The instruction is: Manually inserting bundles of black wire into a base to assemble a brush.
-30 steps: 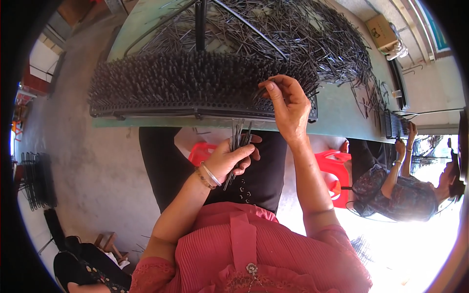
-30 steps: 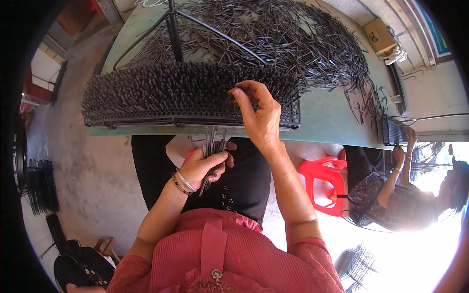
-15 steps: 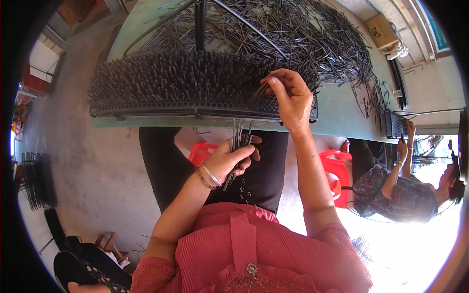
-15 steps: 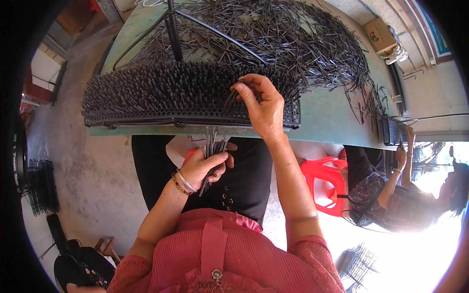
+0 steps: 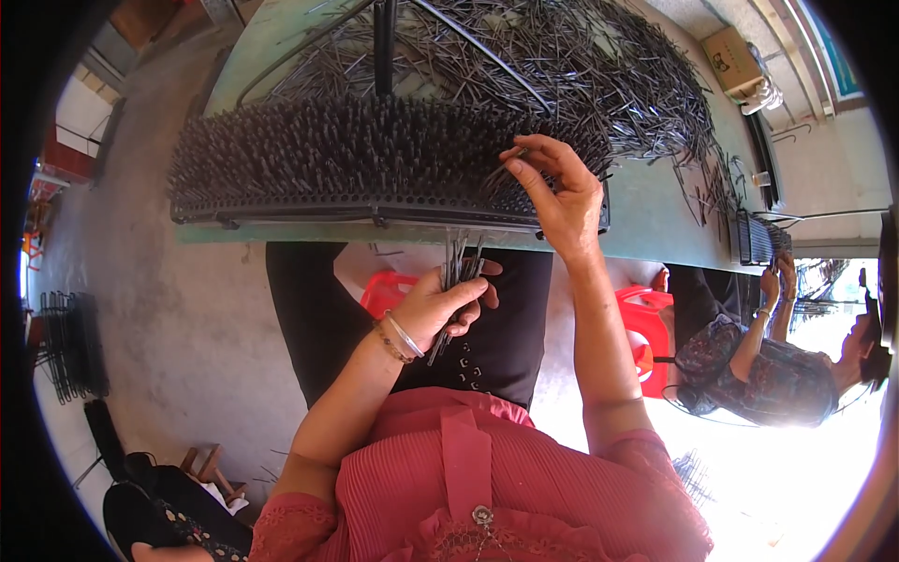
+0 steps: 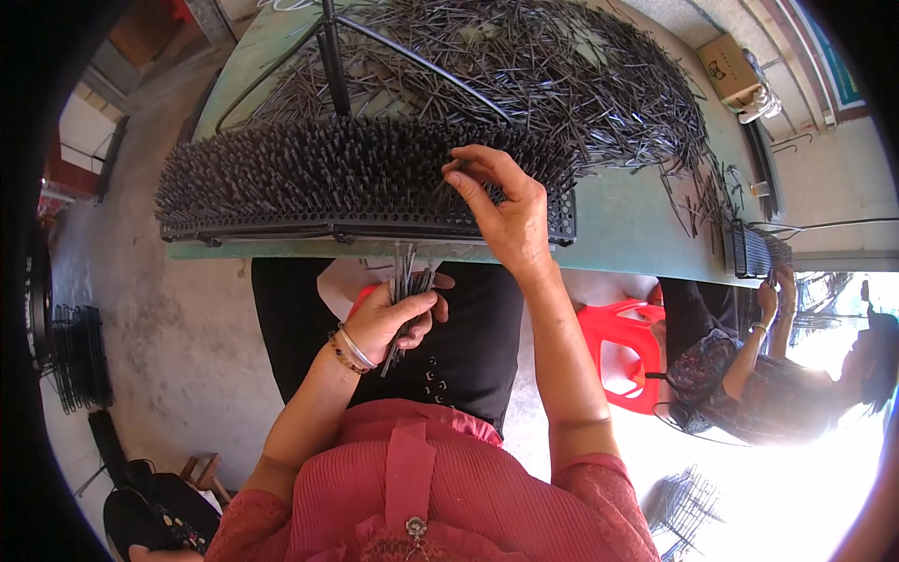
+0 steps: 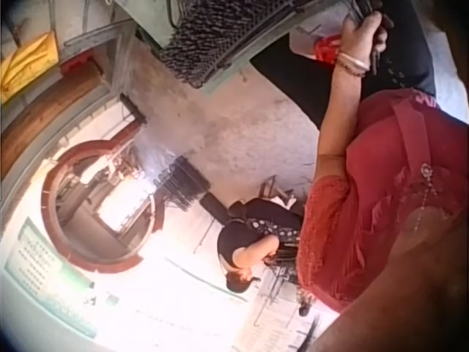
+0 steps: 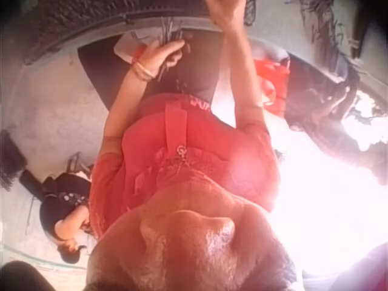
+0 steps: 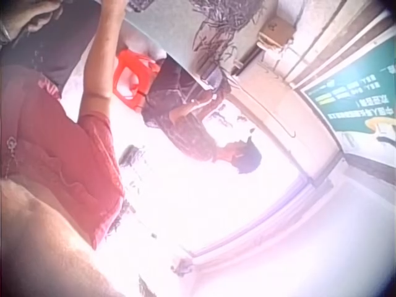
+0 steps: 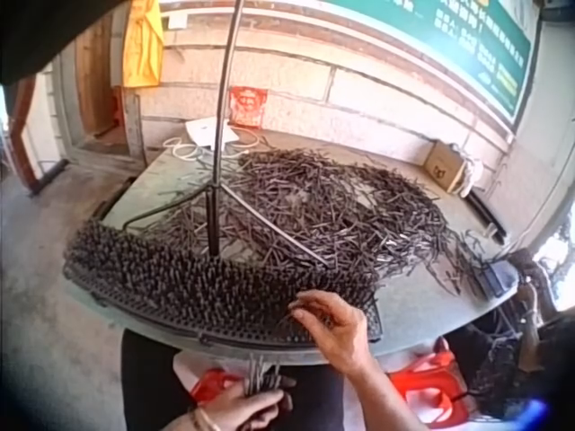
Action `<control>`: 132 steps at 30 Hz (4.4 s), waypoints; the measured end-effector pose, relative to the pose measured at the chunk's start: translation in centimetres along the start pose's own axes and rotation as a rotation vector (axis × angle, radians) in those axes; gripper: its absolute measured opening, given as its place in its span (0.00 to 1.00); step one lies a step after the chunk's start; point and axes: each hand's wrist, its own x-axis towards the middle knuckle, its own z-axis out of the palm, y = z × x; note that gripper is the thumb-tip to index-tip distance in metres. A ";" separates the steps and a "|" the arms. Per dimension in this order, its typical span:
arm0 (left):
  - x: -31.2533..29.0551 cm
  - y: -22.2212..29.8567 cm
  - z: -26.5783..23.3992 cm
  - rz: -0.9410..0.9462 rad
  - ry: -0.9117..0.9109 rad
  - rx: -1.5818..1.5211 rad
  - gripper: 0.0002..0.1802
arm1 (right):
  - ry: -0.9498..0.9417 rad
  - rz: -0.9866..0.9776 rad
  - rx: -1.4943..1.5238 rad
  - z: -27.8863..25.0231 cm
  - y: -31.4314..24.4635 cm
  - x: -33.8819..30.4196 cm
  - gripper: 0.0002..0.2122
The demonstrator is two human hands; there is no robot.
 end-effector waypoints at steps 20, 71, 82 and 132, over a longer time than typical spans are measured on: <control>0.1 -0.2 0.2 -0.020 -0.003 0.027 0.18 | -0.102 -0.476 -0.616 1.0 -1.4 -0.4 0.09; -0.1 -0.3 -0.1 0.016 0.019 0.029 0.13 | -0.247 -0.510 -0.637 1.3 -2.7 0.5 0.11; -0.4 0.0 0.2 -0.024 0.002 0.187 0.11 | -0.262 -0.449 -0.616 0.9 -3.0 0.9 0.10; 5.8 0.0 3.9 -0.167 0.072 -0.006 0.13 | 0.449 -0.035 -0.221 -4.5 1.6 -0.5 0.09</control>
